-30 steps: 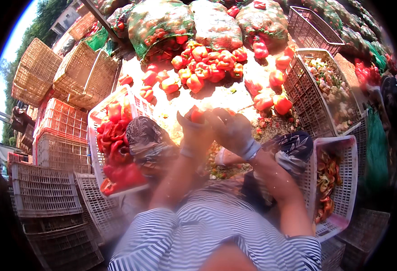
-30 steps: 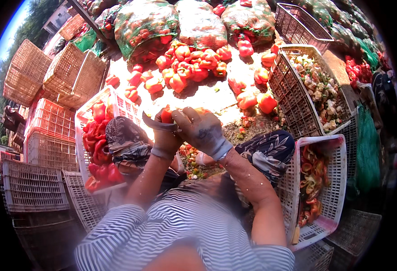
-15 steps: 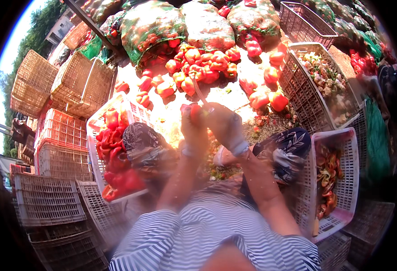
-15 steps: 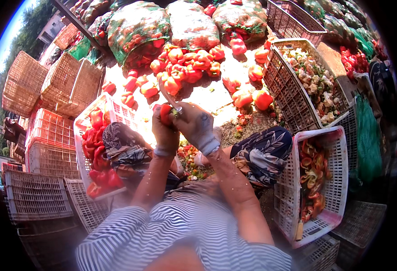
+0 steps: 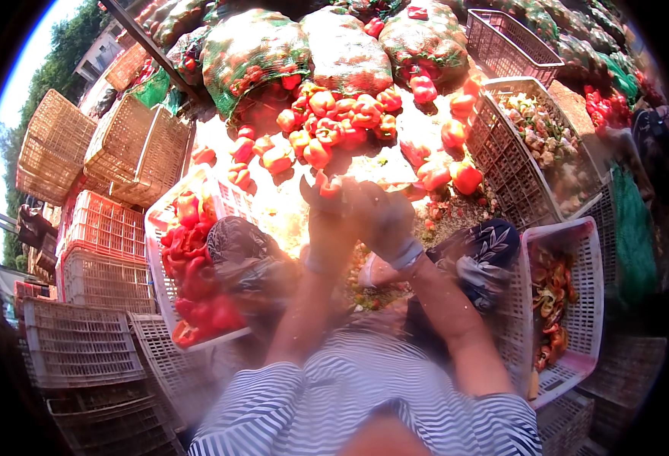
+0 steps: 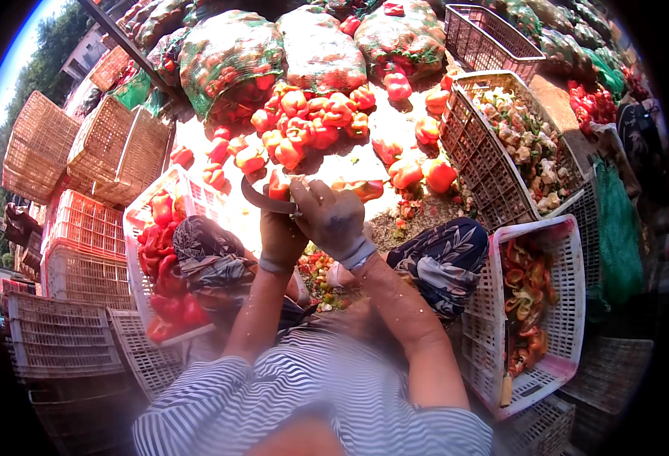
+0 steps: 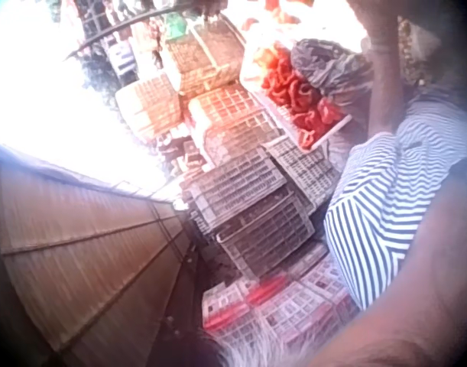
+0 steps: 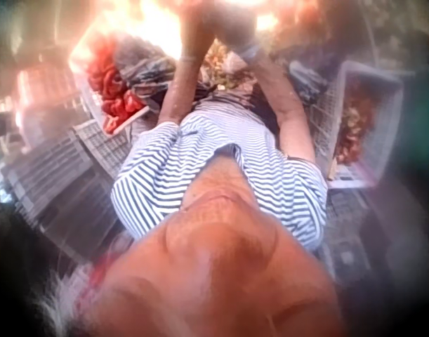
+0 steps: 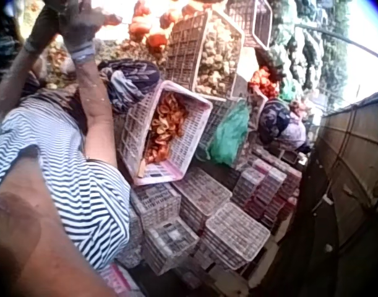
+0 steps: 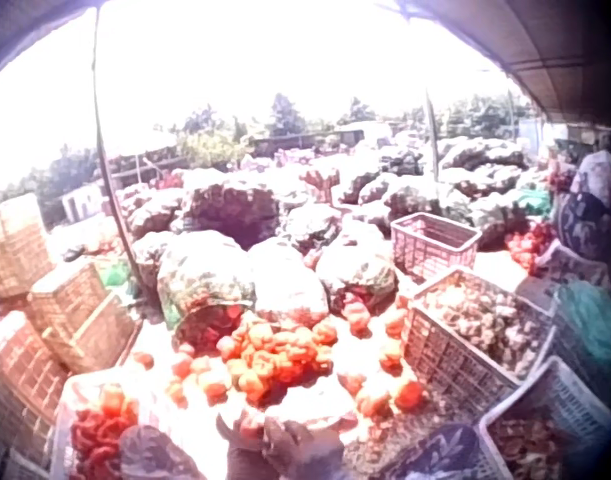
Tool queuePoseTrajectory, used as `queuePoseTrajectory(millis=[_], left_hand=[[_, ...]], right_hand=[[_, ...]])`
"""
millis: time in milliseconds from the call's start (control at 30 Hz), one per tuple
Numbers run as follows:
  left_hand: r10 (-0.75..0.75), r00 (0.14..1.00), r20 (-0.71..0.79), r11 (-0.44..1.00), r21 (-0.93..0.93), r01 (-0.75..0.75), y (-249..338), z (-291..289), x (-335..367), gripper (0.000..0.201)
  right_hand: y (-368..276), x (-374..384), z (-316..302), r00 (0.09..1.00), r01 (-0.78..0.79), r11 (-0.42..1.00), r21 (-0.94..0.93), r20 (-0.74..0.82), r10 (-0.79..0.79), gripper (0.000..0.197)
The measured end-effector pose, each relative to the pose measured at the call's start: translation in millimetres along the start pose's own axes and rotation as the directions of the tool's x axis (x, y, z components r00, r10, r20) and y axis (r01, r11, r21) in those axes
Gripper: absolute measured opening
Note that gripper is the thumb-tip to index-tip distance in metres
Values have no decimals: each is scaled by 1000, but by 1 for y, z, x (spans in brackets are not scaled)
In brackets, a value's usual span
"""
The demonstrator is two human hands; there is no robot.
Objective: The person cores red bell peppers using a knife, placing the processed peppers into a crate and the discarded stems into a separate basket.
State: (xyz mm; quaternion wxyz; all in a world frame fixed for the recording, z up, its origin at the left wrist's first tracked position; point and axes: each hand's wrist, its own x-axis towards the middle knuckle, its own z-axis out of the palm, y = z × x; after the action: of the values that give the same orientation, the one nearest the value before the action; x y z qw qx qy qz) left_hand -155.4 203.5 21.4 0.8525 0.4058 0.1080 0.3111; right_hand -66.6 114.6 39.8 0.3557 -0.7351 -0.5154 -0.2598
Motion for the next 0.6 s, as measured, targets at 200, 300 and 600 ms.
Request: queuePoseTrajectory(millis=[200,300,600], left_hand=[[-87,994,69,977,201,72,-7,-11,-4,61],[-250,948,195,950,-140,279,4,-10,-5,60],[-369,887,276,875,-220,432,31,9,-12,42]], right_hand=[[26,-8,-13,967,254,961,-109,-2,-255,47],[28,-9,-13,951,309,949,-66,2,-309,46],[32,-13,-3,885,456,889,46,76,-459,34]])
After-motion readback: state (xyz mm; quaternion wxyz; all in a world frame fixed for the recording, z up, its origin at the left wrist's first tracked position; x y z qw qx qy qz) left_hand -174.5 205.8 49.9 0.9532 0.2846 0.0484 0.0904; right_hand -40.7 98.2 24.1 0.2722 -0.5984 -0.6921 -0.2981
